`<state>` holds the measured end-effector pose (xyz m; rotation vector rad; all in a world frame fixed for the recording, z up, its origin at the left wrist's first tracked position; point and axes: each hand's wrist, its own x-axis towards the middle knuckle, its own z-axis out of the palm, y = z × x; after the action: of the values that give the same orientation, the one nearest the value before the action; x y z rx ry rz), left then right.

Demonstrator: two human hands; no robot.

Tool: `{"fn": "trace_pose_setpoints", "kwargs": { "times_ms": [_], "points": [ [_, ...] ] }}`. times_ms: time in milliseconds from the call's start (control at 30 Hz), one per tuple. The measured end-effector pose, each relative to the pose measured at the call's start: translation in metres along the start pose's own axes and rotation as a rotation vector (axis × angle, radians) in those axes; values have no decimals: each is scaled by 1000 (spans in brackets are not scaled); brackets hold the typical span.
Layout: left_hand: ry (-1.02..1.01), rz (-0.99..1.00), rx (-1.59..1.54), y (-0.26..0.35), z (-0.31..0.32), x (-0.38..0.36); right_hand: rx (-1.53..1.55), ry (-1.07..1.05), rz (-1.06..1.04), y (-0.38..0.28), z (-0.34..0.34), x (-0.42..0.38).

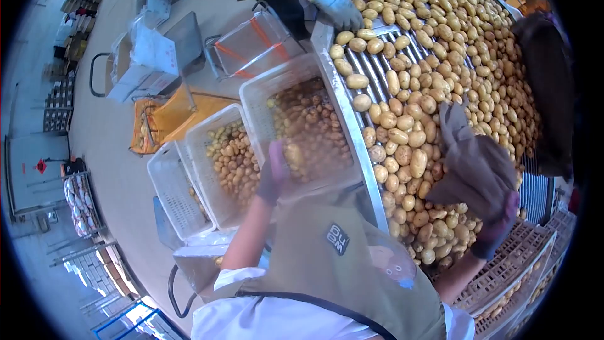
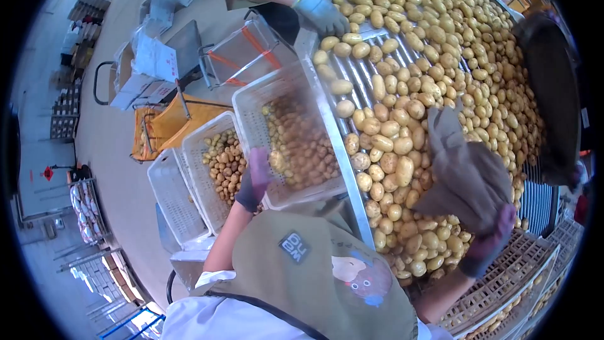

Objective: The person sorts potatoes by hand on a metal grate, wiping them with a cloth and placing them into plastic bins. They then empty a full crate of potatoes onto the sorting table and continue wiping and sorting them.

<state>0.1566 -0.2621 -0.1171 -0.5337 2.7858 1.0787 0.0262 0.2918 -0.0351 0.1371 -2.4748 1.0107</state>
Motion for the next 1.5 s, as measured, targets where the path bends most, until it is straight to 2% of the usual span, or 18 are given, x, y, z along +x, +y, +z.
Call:
{"fn": "trace_pose_setpoints", "kwargs": {
  "times_ms": [67, 133, 167, 333, 400, 467, 500, 533, 567, 600, 667, 867, 1067, 1167, 1267, 1367, 1433, 1500],
  "points": [
    [112, -205, -501, -46, 33, 16, -539, 64, -239, -48, -36, -2],
    [-9, 41, -383, 38, 11, 34, -83, 506, 179, -73, -69, -12],
    [-33, 72, -422, 87, 7, 41, -453, 472, -108, -70, -96, -20],
    [-330, 715, -359, 235, 80, 46, -633, 778, -280, -121, -127, -63],
    [-408, 1029, -369, 265, 118, 34, -491, 787, 50, -127, -115, -85],
    [-456, 1223, -37, 276, 155, 23, -799, 370, 115, -123, -98, -111],
    [-804, 1032, 332, 312, 129, 26, -600, 216, 352, -116, -78, -115],
    [-814, 1066, 330, 309, 136, 28, -378, 63, 579, -103, -50, -120],
    [-773, 978, 313, 292, 146, 25, -395, 59, 271, -73, -8, -138],
    [-733, 889, 299, 275, 154, 31, -500, 88, 293, -72, 21, -138],
    [-30, 1155, 281, 241, 167, 66, -614, 118, 338, -71, 42, -125],
    [-296, 951, 236, 258, 154, 142, -543, 225, 444, 2, 82, -14],
    [41, 855, 465, 290, 164, 198, 22, 335, 644, 13, 97, 8],
    [108, 1108, 197, 331, 189, 217, -326, 96, 207, -9, 73, -44],
    [-289, 1000, 245, 356, 214, 230, -291, 47, 356, -54, 36, -82],
    [-310, 1086, 532, 367, 217, 244, -52, 324, 585, -56, 30, -150],
    [-359, 1055, 484, 370, 211, 243, 573, 946, 1219, -61, 26, -171],
    [-386, 1024, 330, 363, 209, 244, 189, 845, 1049, -86, 25, -129]
  ]
}}
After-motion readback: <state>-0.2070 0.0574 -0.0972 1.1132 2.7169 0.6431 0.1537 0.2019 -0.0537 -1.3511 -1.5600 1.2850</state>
